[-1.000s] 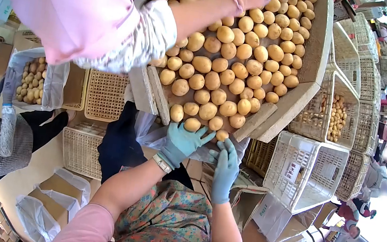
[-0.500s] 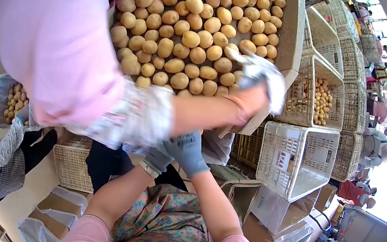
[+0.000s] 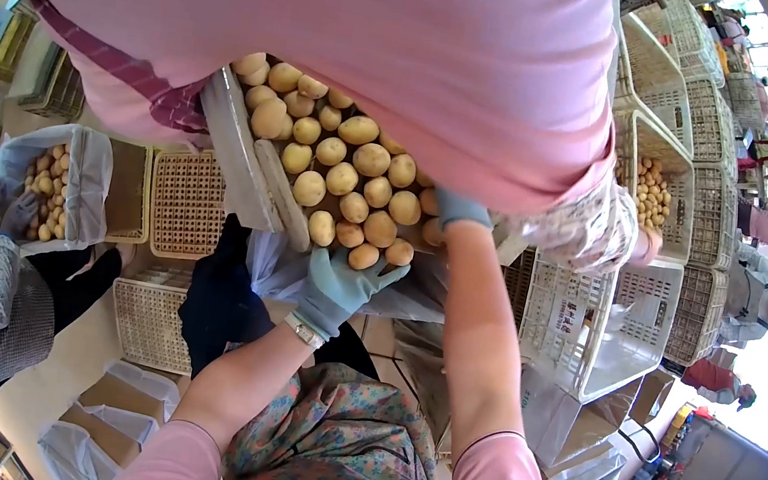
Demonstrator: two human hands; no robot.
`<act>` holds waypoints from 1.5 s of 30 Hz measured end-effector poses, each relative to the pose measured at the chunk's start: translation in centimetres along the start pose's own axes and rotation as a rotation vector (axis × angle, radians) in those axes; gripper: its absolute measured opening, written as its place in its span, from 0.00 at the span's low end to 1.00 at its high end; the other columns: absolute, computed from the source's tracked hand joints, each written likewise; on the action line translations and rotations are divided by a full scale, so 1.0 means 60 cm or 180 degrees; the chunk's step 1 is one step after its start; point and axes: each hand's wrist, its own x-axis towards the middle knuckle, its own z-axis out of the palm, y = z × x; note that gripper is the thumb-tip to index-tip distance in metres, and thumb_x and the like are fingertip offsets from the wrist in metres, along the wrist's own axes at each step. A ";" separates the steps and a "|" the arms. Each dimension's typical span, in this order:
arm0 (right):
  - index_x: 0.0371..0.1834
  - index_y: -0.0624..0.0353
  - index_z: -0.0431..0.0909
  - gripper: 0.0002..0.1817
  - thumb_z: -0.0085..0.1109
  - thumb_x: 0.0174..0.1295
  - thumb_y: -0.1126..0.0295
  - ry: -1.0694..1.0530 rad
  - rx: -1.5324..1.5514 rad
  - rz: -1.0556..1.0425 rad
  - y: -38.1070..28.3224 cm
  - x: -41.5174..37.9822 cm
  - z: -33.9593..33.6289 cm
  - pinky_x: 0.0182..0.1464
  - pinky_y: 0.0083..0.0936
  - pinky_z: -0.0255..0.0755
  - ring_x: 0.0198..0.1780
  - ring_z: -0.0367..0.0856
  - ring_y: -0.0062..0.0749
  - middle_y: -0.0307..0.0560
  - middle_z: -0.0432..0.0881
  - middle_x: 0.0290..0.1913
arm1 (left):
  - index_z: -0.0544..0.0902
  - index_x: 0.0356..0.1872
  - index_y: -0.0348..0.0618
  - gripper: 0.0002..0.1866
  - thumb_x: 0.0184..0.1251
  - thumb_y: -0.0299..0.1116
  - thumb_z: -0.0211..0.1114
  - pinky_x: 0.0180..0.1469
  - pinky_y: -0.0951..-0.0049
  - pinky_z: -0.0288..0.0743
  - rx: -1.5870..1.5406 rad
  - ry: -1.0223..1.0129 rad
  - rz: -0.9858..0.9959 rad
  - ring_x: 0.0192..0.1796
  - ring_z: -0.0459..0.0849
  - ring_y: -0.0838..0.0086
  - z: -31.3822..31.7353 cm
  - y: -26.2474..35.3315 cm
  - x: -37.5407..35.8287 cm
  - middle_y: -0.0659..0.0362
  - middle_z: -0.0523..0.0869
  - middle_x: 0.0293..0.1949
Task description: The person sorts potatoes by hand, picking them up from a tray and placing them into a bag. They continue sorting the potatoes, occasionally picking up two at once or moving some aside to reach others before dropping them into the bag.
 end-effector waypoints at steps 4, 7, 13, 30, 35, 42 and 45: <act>0.67 0.60 0.78 0.24 0.61 0.67 0.69 -0.2052 -0.0966 -0.0557 0.034 0.085 -0.087 0.63 0.40 0.74 0.63 0.81 0.48 0.57 0.82 0.61 | 0.62 0.82 0.51 0.37 0.82 0.63 0.44 0.78 0.19 0.53 -0.0533 -0.0188 -0.0142 0.83 0.59 0.40 -0.018 0.001 0.000 0.50 0.63 0.82; 0.65 0.62 0.78 0.24 0.63 0.64 0.74 -0.2090 -0.0501 -0.0448 0.022 0.085 -0.138 0.65 0.41 0.73 0.63 0.79 0.49 0.58 0.82 0.59 | 0.62 0.82 0.53 0.38 0.82 0.65 0.41 0.80 0.22 0.53 -0.0280 -0.0239 -0.0172 0.83 0.59 0.42 -0.012 0.004 0.005 0.51 0.63 0.83; 0.79 0.55 0.66 0.32 0.54 0.69 0.69 -0.1673 0.7024 0.4134 -0.127 -0.045 -0.306 0.69 0.43 0.76 0.68 0.80 0.50 0.56 0.75 0.72 | 0.64 0.81 0.52 0.36 0.83 0.62 0.38 0.78 0.30 0.62 -0.0973 -0.0229 -0.0338 0.81 0.65 0.45 -0.042 0.013 0.000 0.50 0.66 0.81; 0.87 0.59 0.54 0.44 0.65 0.69 0.76 -0.2517 0.4695 0.1843 -0.183 -0.111 -0.373 0.80 0.34 0.63 0.80 0.67 0.36 0.51 0.67 0.80 | 0.66 0.77 0.43 0.41 0.79 0.67 0.40 0.70 0.41 0.78 0.0759 -0.0050 0.0087 0.69 0.79 0.45 0.006 -0.009 -0.023 0.42 0.75 0.71; 0.86 0.59 0.56 0.46 0.67 0.65 0.80 -0.2433 0.4807 0.2095 -0.190 -0.107 -0.375 0.80 0.33 0.62 0.80 0.66 0.34 0.51 0.68 0.79 | 0.66 0.77 0.43 0.41 0.79 0.67 0.41 0.69 0.44 0.80 0.0911 0.0368 0.0242 0.67 0.81 0.45 -0.007 -0.016 -0.022 0.42 0.75 0.70; 0.80 0.56 0.65 0.40 0.65 0.64 0.85 -0.2682 0.5383 0.2935 -0.192 -0.108 -0.373 0.68 0.28 0.77 0.67 0.78 0.28 0.44 0.72 0.73 | 0.61 0.79 0.40 0.43 0.79 0.67 0.39 0.77 0.40 0.70 0.0318 0.0391 -0.0056 0.75 0.71 0.40 -0.024 0.000 -0.008 0.43 0.72 0.72; 0.72 0.55 0.71 0.32 0.66 0.65 0.84 -0.2546 0.5260 0.3080 -0.201 -0.117 -0.372 0.62 0.26 0.79 0.61 0.80 0.25 0.41 0.77 0.67 | 0.60 0.80 0.42 0.44 0.79 0.68 0.41 0.76 0.35 0.69 0.0593 0.0441 0.0095 0.77 0.68 0.38 -0.023 -0.004 -0.010 0.43 0.70 0.75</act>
